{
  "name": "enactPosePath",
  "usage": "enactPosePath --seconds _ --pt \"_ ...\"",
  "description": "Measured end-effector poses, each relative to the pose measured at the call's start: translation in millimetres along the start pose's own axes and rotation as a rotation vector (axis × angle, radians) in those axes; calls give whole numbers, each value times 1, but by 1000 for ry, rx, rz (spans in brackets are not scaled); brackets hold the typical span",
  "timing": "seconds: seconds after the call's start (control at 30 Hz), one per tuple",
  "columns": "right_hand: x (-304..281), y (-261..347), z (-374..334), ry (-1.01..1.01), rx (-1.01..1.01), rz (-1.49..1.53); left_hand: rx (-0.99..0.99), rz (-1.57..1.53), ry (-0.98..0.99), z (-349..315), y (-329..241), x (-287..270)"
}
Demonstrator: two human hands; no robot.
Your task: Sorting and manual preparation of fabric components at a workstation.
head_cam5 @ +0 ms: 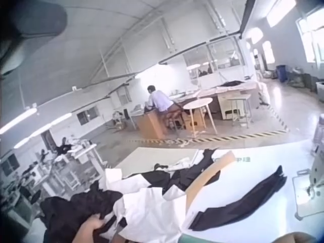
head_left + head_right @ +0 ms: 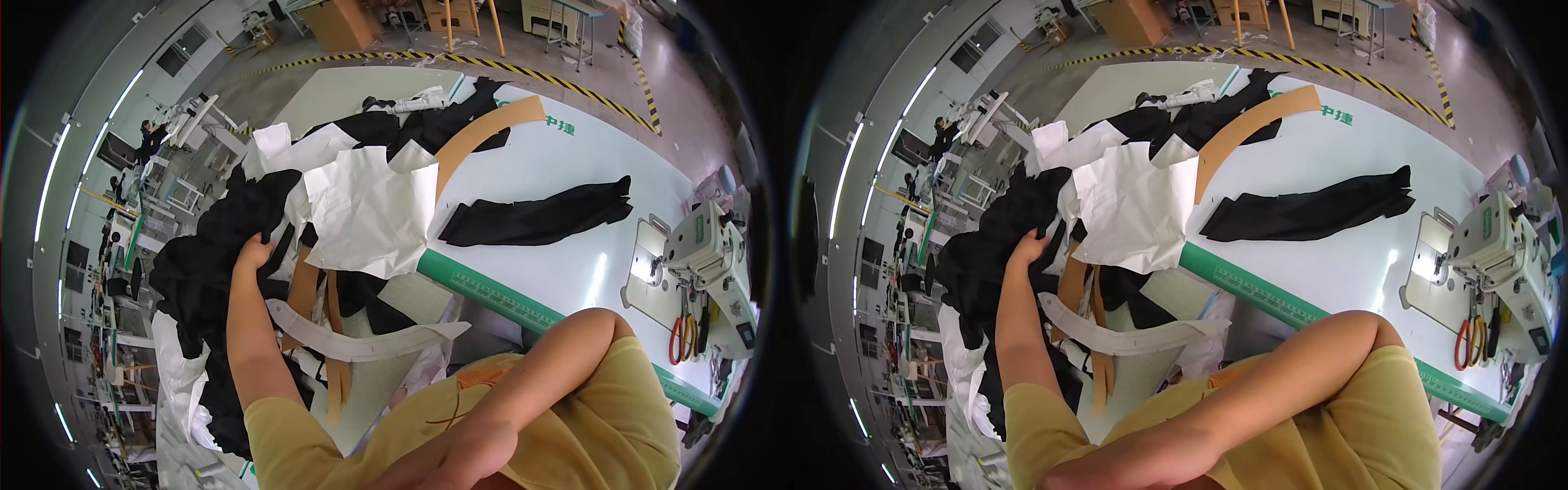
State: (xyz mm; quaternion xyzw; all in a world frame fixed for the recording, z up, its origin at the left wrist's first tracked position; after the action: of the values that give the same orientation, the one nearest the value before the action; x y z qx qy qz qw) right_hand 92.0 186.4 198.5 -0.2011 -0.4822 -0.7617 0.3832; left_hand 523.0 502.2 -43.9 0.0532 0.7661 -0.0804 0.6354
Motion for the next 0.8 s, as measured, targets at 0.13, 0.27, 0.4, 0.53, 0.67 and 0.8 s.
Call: enactPosePath --seconds 0.13,0.27,0.4,0.53,0.67,0.8 --pt "-9 -1 -34 -68 139 -143 -92 126 -85 -34 -114 -69" --pt "-17 22 -67 -247 -104 -607 599 82 -717 -86 -236 -116" --pt "-26 21 -96 -518 -191 -683 1139 -89 -399 -157 -392 -76" --pt "-66 -2 -153 -1010 -61 -635 1146 147 -378 -149 -402 -36" --pt "-69 -14 -254 -1847 111 -919 907 -177 -612 -117 -329 -99" --pt "-34 -8 -305 -2371 185 -1605 624 50 -1091 -139 -249 -169"
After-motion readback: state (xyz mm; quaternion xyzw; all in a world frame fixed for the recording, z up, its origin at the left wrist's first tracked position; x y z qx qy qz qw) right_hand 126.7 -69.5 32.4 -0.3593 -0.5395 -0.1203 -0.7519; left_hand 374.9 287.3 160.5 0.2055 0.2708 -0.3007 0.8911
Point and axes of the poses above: each hand's wrist, its own z-axis towards the middle knuckle, its own x-axis out of the palm, y = z × x, the point moved 8 cm from there along z, towards the middle knuckle, and after that the axes turned 15 degrees about x, right-handed, at the moved point
